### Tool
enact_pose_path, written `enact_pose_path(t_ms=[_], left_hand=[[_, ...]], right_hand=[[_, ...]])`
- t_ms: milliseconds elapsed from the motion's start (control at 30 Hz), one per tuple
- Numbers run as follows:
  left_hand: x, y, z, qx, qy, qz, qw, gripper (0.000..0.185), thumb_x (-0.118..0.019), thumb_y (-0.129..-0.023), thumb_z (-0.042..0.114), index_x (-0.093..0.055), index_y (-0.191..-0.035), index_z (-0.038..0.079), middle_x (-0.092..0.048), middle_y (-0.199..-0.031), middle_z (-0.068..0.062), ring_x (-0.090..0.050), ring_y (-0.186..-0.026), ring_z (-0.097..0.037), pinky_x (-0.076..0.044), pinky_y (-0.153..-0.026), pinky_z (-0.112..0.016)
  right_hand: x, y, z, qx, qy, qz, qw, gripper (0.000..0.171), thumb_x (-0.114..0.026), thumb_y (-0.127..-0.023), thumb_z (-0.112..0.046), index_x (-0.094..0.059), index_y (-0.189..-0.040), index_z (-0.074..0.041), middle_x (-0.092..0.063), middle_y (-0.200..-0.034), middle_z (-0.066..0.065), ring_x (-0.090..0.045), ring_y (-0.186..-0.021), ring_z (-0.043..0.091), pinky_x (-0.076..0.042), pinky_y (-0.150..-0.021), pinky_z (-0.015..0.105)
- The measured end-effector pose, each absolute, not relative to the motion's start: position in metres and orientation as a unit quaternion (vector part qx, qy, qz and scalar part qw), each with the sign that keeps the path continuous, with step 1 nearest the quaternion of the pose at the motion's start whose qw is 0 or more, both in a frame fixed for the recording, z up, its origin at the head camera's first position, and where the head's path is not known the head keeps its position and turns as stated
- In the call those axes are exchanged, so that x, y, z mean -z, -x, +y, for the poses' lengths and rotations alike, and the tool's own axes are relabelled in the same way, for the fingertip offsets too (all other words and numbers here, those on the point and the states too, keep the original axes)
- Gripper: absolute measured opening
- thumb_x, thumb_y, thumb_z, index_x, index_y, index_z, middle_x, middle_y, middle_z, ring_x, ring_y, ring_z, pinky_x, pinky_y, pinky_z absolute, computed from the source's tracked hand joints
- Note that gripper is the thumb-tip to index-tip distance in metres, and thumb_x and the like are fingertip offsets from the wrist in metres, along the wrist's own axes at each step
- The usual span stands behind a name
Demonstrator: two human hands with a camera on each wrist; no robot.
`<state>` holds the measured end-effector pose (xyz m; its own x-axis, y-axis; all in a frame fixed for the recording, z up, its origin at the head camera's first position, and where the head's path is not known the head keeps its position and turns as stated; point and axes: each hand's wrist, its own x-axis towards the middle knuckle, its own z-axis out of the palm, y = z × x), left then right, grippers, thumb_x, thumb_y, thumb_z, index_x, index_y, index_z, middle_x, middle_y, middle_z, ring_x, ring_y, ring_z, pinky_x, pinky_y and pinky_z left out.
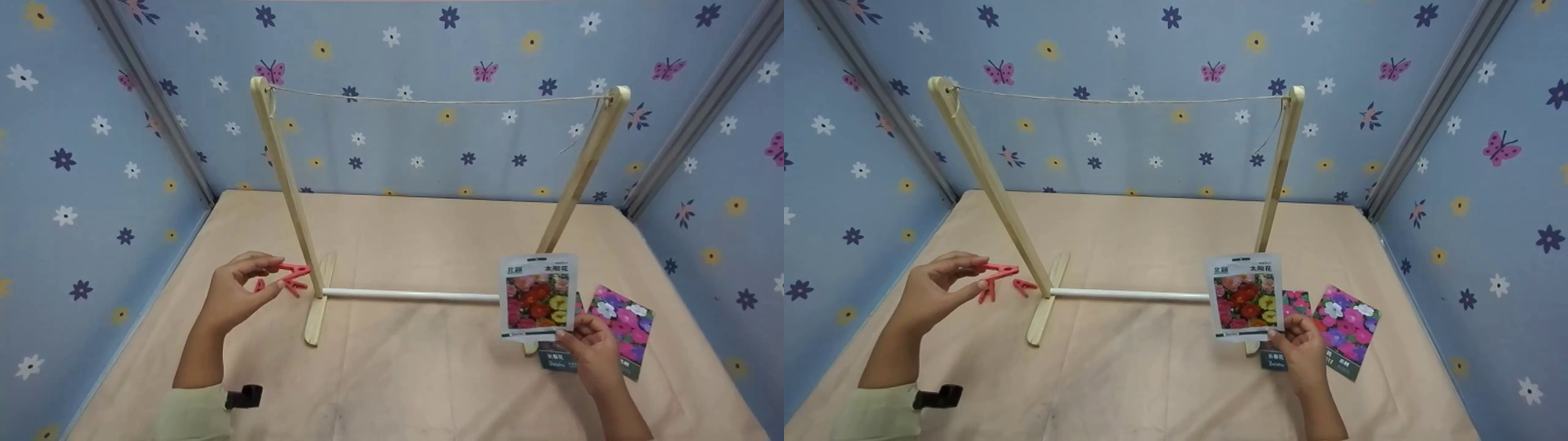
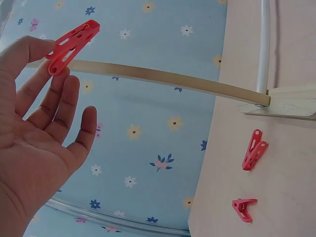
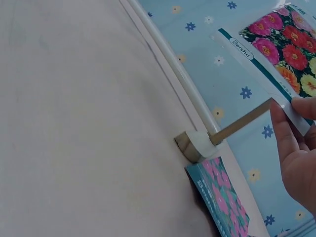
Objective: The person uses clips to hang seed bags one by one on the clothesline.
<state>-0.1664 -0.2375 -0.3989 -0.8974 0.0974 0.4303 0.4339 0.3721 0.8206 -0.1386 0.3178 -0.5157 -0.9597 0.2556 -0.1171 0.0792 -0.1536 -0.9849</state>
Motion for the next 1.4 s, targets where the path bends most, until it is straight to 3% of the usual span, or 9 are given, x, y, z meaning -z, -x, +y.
enact_pose_path(t_ms=[200, 500, 733, 1000, 1400], left_hand=[[0.389, 0.172, -0.236, 0.542, 0.149, -0.811, 0.164, 0.035, -0.071, -0.078, -0.015, -0.066, -0.113, -0.012, -0.064, -0.108, -0.023, -0.061, -0.096, -0.024, -0.049, -0.091, -0.022], [0.388, 0.193, -0.245, 0.571, 0.164, -0.782, 0.188, 0.030, -0.074, -0.078, -0.012, -0.069, -0.107, -0.007, -0.063, -0.109, -0.016, -0.060, -0.100, -0.018, -0.048, -0.093, -0.022], [0.373, 0.200, -0.246, 0.597, 0.202, -0.749, 0.204, 0.031, -0.073, -0.077, -0.015, -0.069, -0.107, -0.010, -0.063, -0.107, -0.021, -0.061, -0.099, -0.023, -0.050, -0.090, -0.026], [0.347, 0.205, -0.246, 0.630, 0.204, -0.720, 0.210, 0.035, -0.072, -0.078, -0.014, -0.068, -0.112, -0.008, -0.065, -0.105, -0.014, -0.061, -0.096, -0.027, -0.050, -0.091, -0.025], [0.302, 0.222, -0.249, 0.688, 0.238, -0.642, 0.239, 0.029, -0.069, -0.078, -0.016, -0.065, -0.107, -0.016, -0.068, -0.096, -0.020, -0.063, -0.086, -0.024, -0.054, -0.077, -0.024]], right_hand=[[0.510, 0.144, 0.302, -0.732, 0.090, -0.672, 0.071, 0.038, -0.074, -0.083, 0.003, -0.048, -0.110, 0.007, -0.066, -0.110, 0.004, -0.064, -0.099, 0.020, -0.056, -0.084, 0.034], [0.499, 0.153, 0.274, -0.718, 0.062, -0.688, 0.078, 0.031, -0.070, -0.083, 0.010, -0.050, -0.107, 0.009, -0.067, -0.100, 0.006, -0.065, -0.092, 0.021, -0.057, -0.080, 0.032], [0.487, 0.161, 0.257, -0.727, 0.055, -0.680, 0.077, 0.029, -0.068, -0.083, 0.013, -0.050, -0.105, 0.010, -0.065, -0.097, 0.010, -0.063, -0.091, 0.023, -0.058, -0.080, 0.035], [0.477, 0.171, 0.239, -0.744, 0.006, -0.663, 0.077, 0.023, -0.064, -0.083, 0.018, -0.050, -0.100, 0.012, -0.063, -0.089, 0.012, -0.063, -0.081, 0.019, -0.059, -0.074, 0.033], [0.463, 0.193, 0.212, -0.744, -0.060, -0.660, 0.088, 0.022, -0.066, -0.078, 0.020, -0.053, -0.093, 0.011, -0.059, -0.085, 0.007, -0.056, -0.080, 0.014, -0.053, -0.068, 0.022]])
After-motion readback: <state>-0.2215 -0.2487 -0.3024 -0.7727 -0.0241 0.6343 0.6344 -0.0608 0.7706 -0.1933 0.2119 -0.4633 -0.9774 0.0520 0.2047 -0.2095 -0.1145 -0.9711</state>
